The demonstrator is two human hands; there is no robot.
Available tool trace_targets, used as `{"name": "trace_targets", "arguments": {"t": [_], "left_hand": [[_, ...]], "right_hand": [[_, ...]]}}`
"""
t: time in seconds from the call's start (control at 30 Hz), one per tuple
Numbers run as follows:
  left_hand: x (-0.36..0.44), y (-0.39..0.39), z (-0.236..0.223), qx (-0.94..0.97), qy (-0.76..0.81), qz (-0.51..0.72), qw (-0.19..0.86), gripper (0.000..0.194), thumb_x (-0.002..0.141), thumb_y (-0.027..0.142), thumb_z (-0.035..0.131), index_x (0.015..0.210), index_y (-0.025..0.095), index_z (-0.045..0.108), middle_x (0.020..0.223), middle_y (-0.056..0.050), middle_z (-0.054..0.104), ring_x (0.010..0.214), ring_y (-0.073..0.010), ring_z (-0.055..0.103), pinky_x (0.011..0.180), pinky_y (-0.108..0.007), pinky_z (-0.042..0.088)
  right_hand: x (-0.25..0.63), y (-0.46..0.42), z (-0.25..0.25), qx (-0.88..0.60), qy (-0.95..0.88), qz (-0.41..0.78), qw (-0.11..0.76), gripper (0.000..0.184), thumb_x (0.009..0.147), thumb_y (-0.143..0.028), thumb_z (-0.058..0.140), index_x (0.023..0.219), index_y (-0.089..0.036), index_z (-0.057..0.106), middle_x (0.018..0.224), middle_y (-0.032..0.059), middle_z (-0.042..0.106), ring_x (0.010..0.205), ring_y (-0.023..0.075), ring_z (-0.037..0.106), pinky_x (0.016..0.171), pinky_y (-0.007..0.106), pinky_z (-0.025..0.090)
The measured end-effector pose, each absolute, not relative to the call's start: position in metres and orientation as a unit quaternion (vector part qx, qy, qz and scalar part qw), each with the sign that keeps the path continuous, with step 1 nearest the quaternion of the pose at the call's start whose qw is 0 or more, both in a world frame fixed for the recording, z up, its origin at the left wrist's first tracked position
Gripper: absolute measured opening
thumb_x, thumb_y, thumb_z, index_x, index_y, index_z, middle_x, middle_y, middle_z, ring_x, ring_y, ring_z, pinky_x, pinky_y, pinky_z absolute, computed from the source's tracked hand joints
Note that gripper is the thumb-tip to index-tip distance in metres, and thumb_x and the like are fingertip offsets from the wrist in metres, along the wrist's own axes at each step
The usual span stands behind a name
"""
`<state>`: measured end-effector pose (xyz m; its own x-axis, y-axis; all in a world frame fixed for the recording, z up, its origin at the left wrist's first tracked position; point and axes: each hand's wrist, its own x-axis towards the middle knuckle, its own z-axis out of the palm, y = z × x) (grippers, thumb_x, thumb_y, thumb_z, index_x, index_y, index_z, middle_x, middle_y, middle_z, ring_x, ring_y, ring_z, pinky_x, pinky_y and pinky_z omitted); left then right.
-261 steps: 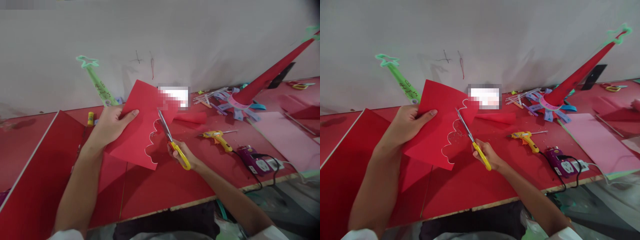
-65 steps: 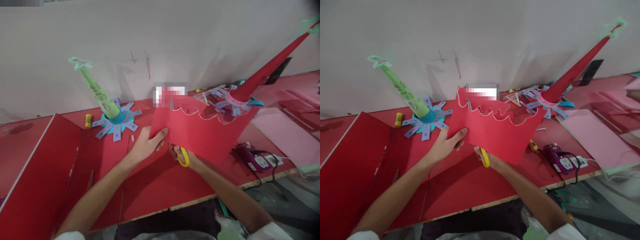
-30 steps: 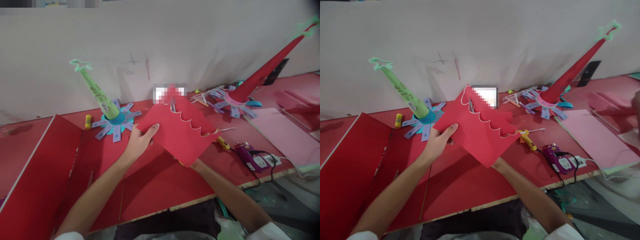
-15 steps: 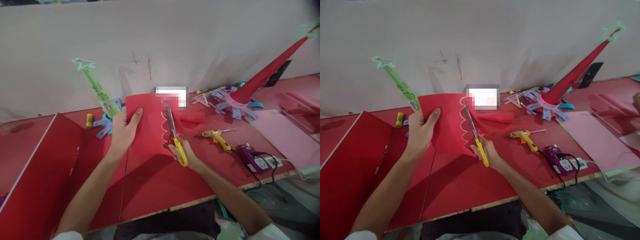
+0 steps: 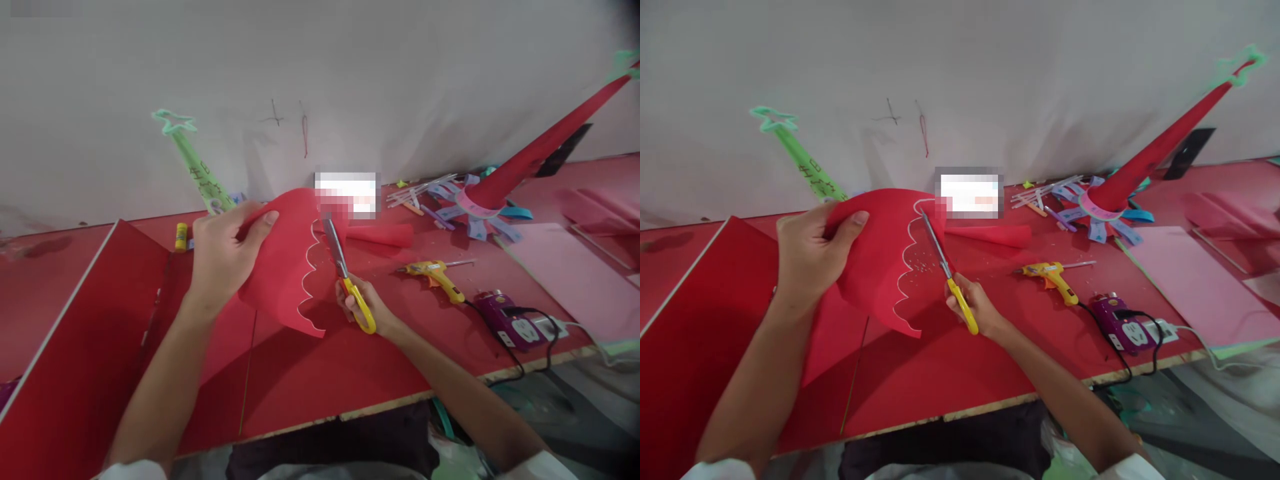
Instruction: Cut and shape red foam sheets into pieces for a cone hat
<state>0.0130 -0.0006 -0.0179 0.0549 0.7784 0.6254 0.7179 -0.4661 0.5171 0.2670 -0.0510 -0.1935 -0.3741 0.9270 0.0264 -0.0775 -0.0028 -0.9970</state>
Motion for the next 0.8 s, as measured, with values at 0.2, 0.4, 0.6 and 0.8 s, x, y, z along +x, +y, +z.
{"name": "trace_targets", "arguments": {"t": [0.2,0.4,0.6,0.8], "left_hand": [[0.011,-0.002,-0.018,0.717,0.517,0.461,0.081,0.039,0.096,0.054,0.07,0.071,0.024,0.069,0.057,0.003,0.052,0.055,-0.0146,0.045,0.054,-0.031,0.037],[0.007,-0.003,-0.018,0.727,0.502,0.448,0.137,0.027,0.093,0.05,0.076,0.081,0.026,0.082,0.06,0.002,0.06,0.056,-0.0165,0.05,0.055,-0.032,0.037],[0.002,-0.002,-0.015,0.728,0.504,0.437,0.159,0.022,0.09,0.049,0.08,0.085,0.029,0.085,0.061,0.002,0.062,0.055,-0.0166,0.05,0.054,-0.033,0.037],[-0.006,-0.002,-0.011,0.735,0.51,0.415,0.165,0.028,0.091,0.052,0.078,0.083,0.026,0.082,0.066,0.001,0.068,0.06,-0.0168,0.053,0.054,-0.032,0.038]], "right_hand": [[0.266,-0.052,-0.181,-0.327,-0.627,0.569,0.419,0.072,0.086,-0.096,0.055,0.092,-0.024,0.05,0.071,-0.0057,0.047,0.057,0.0108,0.039,0.051,0.026,0.036],[0.266,-0.051,-0.176,-0.327,-0.657,0.543,0.408,0.074,0.088,-0.099,0.048,0.09,-0.025,0.049,0.073,-0.0043,0.047,0.06,0.0129,0.038,0.056,0.029,0.036],[0.27,-0.051,-0.179,-0.343,-0.64,0.548,0.415,0.074,0.086,-0.096,0.057,0.092,-0.023,0.052,0.074,-0.0044,0.048,0.058,0.0111,0.038,0.053,0.027,0.033],[0.272,-0.051,-0.174,-0.351,-0.66,0.532,0.397,0.073,0.086,-0.096,0.056,0.087,-0.023,0.052,0.074,-0.0027,0.048,0.062,0.0123,0.038,0.053,0.026,0.031]]}}
